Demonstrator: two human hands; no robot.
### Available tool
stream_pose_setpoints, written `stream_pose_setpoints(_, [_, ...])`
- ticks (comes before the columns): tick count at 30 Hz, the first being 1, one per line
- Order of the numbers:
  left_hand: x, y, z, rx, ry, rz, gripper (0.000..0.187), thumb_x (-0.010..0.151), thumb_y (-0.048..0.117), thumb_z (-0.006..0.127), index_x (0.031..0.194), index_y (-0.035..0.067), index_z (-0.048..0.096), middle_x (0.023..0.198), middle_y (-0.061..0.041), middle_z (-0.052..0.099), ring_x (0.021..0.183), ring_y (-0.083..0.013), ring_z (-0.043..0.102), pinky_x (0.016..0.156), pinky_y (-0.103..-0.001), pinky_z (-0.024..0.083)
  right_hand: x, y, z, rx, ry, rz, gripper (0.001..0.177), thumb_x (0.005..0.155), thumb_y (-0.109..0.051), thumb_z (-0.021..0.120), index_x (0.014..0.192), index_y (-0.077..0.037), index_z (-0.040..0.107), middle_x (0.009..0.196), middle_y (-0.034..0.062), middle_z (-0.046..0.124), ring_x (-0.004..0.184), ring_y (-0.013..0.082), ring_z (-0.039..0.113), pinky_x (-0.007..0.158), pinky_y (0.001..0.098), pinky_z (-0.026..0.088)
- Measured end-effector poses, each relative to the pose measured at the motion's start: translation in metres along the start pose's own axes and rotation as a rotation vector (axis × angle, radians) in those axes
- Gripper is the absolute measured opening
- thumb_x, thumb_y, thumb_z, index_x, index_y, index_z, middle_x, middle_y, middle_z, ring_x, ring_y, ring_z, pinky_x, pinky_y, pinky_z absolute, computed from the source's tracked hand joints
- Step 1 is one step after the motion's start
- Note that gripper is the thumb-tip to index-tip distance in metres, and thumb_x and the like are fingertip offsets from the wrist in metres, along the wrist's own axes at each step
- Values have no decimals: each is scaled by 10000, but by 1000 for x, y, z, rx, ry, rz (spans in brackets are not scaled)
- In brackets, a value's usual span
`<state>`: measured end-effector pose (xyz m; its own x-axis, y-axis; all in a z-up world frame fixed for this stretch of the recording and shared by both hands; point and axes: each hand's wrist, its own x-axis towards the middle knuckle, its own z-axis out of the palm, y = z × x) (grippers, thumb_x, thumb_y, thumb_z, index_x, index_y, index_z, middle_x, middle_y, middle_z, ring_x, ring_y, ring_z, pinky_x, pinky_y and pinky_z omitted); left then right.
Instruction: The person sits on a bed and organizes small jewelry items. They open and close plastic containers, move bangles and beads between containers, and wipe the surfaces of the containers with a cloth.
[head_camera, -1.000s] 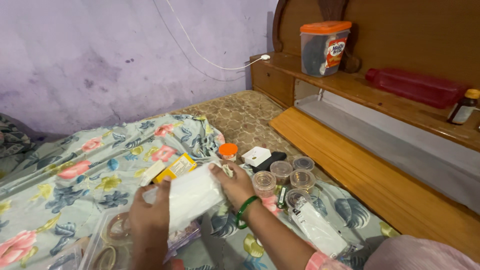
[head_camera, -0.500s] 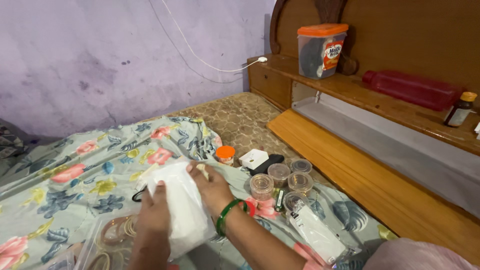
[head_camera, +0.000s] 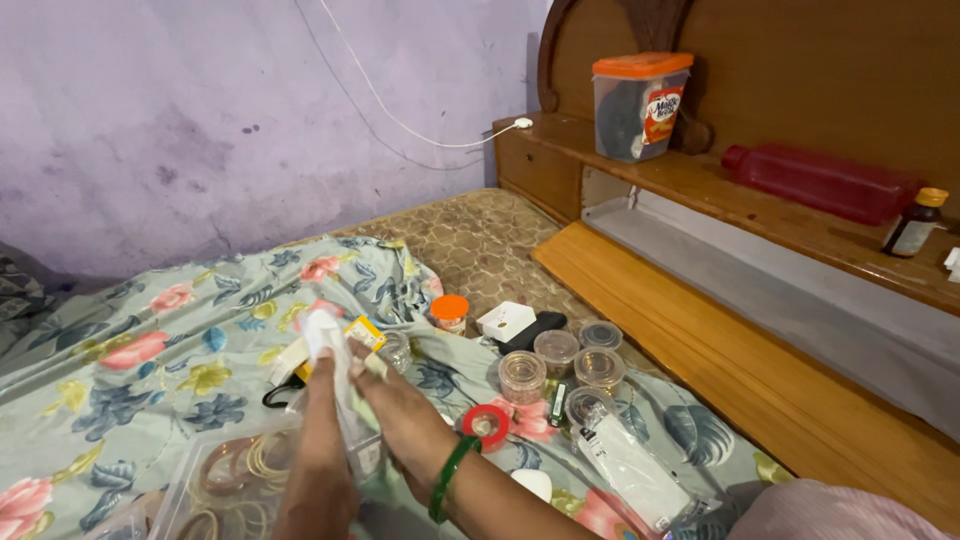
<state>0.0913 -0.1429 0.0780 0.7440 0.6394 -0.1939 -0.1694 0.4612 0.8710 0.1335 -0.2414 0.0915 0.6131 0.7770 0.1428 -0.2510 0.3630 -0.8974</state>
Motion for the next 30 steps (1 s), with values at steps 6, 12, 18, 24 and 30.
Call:
stream_pose_setpoints(6, [-25,-16,-18,618,-470,799,629,1024,388,524,1552,88,362,1390,-147,567,1207,-277,603,1018,-381,476,53,-4,-22,-53,183,-9,639,984,-512,489,1542,-201,468,1517,58,542,1317,156,544,1086,299,419])
stream_pose_setpoints(12, [12,-7,-11,-363,-175,171,622,1133,512,552,1370,-61,501,1158,-159,481,1004,-310,529,818,-426,395,40,40,-11,101,144,291,442,998,-440,514,1341,-184,621,1151,81,697,998,208,639,896,364,500])
stream_pose_setpoints(18, [4,-4,-1,-107,297,333,539,966,476,497,1335,84,476,1200,-126,633,1043,-250,639,873,-378,511,10,76,10,-274,553,-536,470,1039,-445,533,1069,-1,684,1010,142,697,918,217,633,845,399,517])
stream_pose_setpoints(24, [-15,-35,-12,718,53,804,766,845,154,512,1593,67,374,1246,-196,524,1091,-283,649,866,-385,557,33,63,-19,34,815,-311,642,1040,-494,420,691,-2,639,626,95,591,573,207,513,536,375,422])
stream_pose_setpoints(30, [17,-29,13,-352,108,257,760,946,353,700,1541,-7,396,1274,-184,546,1090,-295,585,868,-464,502,40,38,-44,182,852,-43,720,1011,-597,353,664,-37,642,579,97,572,484,213,498,473,352,399])
